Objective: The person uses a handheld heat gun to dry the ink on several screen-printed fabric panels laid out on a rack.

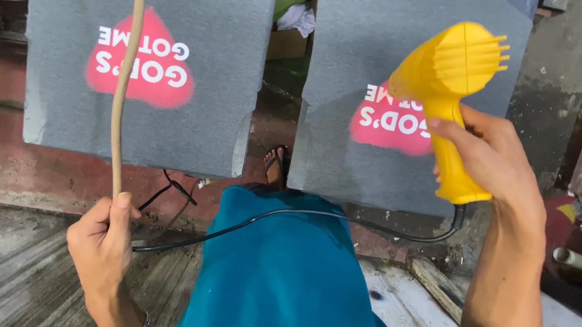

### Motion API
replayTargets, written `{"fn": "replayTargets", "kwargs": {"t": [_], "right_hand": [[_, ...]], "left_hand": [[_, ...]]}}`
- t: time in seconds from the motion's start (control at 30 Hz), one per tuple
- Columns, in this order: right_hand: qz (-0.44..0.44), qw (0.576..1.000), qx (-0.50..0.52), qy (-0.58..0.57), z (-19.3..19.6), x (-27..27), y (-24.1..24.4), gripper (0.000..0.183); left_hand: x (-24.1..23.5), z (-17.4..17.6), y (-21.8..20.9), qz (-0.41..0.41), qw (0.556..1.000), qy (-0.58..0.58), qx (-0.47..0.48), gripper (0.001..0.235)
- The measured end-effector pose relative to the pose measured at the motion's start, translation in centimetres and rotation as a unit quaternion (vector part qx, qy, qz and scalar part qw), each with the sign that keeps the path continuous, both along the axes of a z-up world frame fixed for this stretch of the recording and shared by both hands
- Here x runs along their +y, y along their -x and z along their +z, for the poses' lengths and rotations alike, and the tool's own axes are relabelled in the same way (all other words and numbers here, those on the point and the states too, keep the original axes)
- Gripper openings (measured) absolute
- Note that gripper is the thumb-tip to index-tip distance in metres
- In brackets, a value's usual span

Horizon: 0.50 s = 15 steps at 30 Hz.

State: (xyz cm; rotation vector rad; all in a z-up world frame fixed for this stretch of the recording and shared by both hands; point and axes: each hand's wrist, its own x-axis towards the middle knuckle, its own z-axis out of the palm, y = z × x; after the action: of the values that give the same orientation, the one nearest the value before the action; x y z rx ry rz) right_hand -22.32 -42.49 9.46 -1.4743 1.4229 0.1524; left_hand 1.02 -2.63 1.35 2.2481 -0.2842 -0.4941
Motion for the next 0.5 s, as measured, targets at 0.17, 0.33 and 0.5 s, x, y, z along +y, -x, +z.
{"fn": "replayTargets", "kwargs": {"t": [0.17,0.33,0.5], "right_hand": [[-0.036,0.998,0.033,-0.044,0.2,-0.4,2.0,0.021],[-0.025,0.999,0.039,0.004,0.9,0.0,0.6,0.022],[-0.04,0.996,0.068,-0.034,0.3,-0.6,2.1,0.025]], "left_hand": [[0.1,-0.1,-0.3,0.007,1.0,-0.012,-0.009,0.042],[-0.9,1.0,-0.2,0.001,1.0,-0.013,0.022,0.042],[1.1,1.9,-0.3,-0.09,0.981,0.071,0.154,0.019]]}}
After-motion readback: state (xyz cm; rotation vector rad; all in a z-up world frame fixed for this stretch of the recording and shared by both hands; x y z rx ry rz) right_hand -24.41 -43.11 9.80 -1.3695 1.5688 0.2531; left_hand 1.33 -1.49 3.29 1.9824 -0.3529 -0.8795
